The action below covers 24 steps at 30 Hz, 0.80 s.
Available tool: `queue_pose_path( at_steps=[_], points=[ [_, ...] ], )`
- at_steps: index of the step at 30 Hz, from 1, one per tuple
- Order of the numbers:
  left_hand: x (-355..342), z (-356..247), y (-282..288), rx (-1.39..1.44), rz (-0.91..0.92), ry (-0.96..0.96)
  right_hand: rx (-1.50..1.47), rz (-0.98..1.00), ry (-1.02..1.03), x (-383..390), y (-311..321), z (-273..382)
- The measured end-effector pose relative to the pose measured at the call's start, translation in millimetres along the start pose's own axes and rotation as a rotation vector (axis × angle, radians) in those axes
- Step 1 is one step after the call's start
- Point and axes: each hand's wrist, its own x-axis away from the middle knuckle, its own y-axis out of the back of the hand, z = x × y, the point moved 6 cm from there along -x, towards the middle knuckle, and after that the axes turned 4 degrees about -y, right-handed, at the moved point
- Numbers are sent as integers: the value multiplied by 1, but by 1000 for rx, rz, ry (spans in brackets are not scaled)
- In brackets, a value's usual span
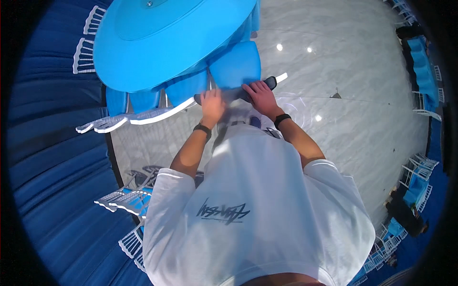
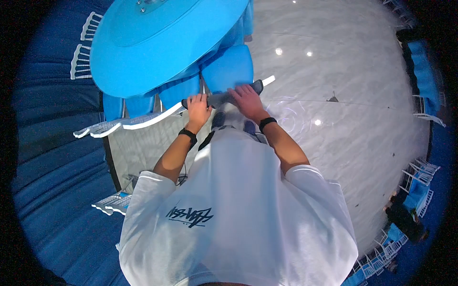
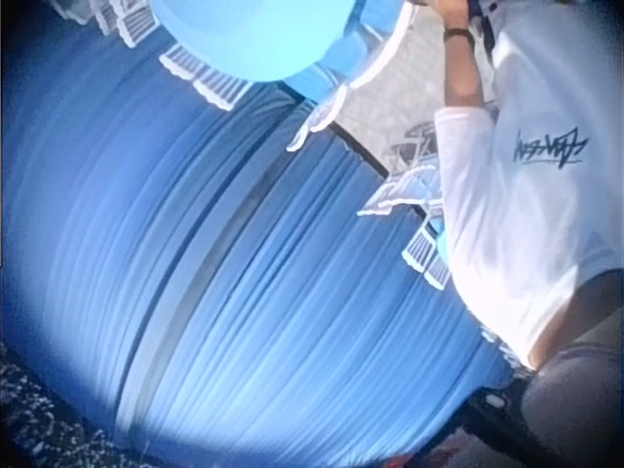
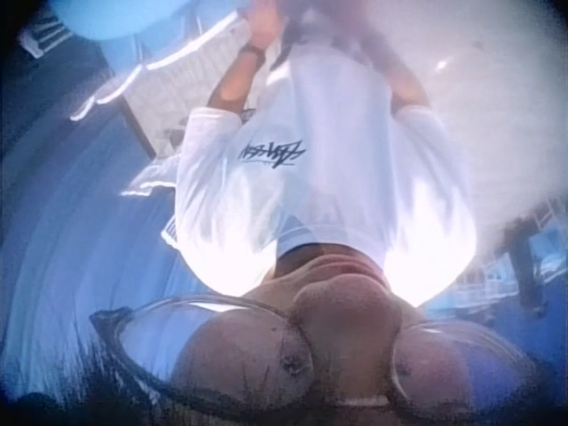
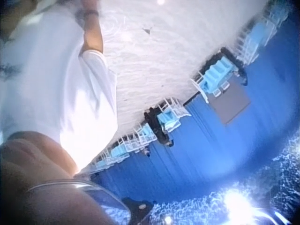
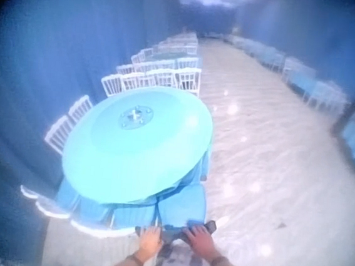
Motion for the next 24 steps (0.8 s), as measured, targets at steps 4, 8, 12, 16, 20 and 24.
queue_pose_path(
  at_steps=[4,8,12,16,20,24],
  points=[
    [-20,-29,-15,55,96,-103,68,-41,70,6,18,-17],
    [-46,-56,-25,200,159,-61,48,15,52,7,23,-47],
    [-68,-79,-22,235,283,-82,-46,49,-32,5,18,-65],
    [-78,-106,-35,192,277,-73,-61,144,-49,-13,20,-64],
    [-94,-136,-20,209,407,45,36,416,-38,-30,4,-82],
    [-97,-130,-26,214,493,166,27,626,39,-38,-2,-83]
  ],
)
